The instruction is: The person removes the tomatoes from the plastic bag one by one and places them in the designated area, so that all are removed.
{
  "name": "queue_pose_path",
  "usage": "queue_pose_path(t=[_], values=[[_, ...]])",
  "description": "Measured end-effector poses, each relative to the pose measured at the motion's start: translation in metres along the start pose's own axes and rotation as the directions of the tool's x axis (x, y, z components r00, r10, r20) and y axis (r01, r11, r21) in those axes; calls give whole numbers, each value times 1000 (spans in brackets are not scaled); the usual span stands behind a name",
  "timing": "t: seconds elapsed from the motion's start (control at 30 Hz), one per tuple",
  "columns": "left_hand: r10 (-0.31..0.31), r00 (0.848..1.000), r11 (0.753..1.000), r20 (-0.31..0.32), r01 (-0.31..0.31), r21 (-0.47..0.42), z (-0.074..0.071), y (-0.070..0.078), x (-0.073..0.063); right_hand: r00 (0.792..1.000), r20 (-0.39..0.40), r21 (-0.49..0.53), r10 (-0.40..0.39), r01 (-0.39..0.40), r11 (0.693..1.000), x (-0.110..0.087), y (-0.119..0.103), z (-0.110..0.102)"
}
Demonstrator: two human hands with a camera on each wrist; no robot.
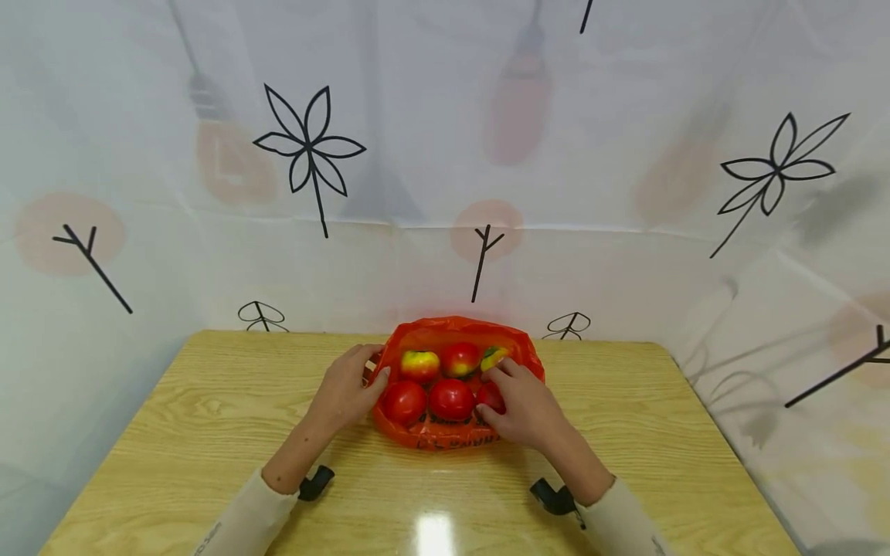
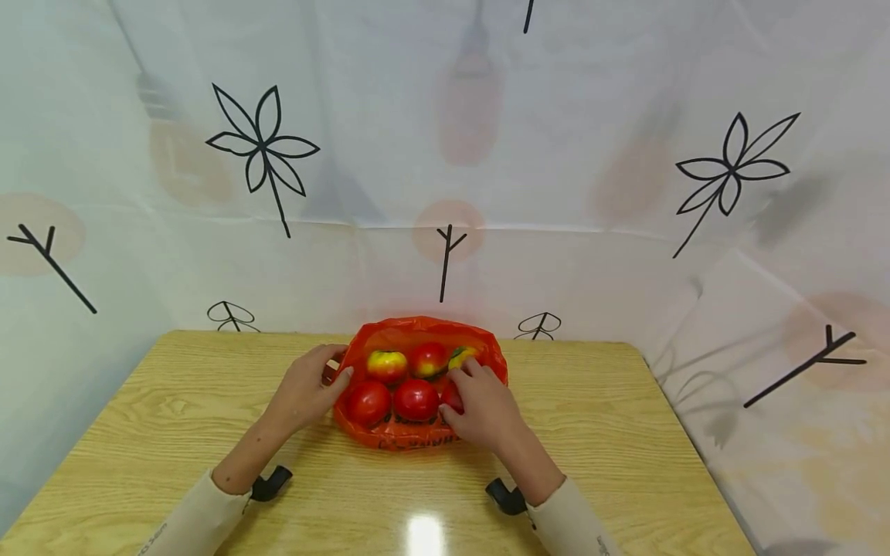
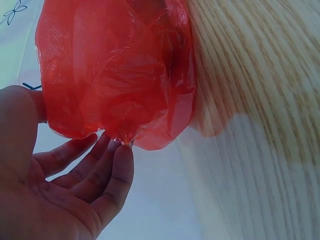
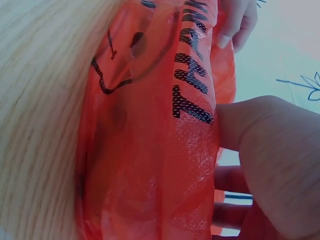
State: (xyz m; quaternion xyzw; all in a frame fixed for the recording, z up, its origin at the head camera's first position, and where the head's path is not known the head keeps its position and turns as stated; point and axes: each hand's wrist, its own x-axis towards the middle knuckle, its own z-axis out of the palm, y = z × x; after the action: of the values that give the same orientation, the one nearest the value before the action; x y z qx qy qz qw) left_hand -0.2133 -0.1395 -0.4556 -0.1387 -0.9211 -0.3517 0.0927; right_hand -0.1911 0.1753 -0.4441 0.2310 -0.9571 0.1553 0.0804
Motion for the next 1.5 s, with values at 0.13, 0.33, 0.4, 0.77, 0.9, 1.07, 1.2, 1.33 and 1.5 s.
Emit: queue_pose_path(t=[0.13, 0.33, 0.4, 0.77, 0.9, 1.07, 1.2, 1.33, 1.5], values=[[-1, 1000, 1000, -6, 1, -2, 0, 0, 1, 998, 55, -12, 39, -38, 999, 3, -1, -1], [8, 1000, 1000, -13, -8, -5, 0, -1, 2, 990, 111, -19, 88, -87, 996, 7, -2, 0], [8, 1000, 1000, -14, -8, -6, 0, -1, 3, 988, 118, -20, 98, -96, 995, 8, -2, 0], [10, 1000, 1000, -10, -10, -17, -2, -2, 5, 992, 96, 5, 85, -86, 996, 9, -4, -3], [9, 1000, 1000, -7, -10, -21, -3, -2, 6, 994, 81, 24, 76, -79, 997, 8, -5, -5], [9, 1000, 1000, 3, -9, -12, -3, -3, 7, 995, 63, 35, 73, -75, 997, 8, -5, -8], [14, 1000, 1000, 8, -14, -11, -2, -4, 8, 996, 40, 49, 82, -84, 995, 8, -7, -12], [16, 1000, 1000, 9, -16, -11, -2, -4, 8, 995, 27, 70, 98, -100, 993, 8, -8, -15], [3, 1000, 1000, 14, -2, -2, -3, -4, 8, 996, -4, 83, 88, -87, 993, 8, -8, -19]])
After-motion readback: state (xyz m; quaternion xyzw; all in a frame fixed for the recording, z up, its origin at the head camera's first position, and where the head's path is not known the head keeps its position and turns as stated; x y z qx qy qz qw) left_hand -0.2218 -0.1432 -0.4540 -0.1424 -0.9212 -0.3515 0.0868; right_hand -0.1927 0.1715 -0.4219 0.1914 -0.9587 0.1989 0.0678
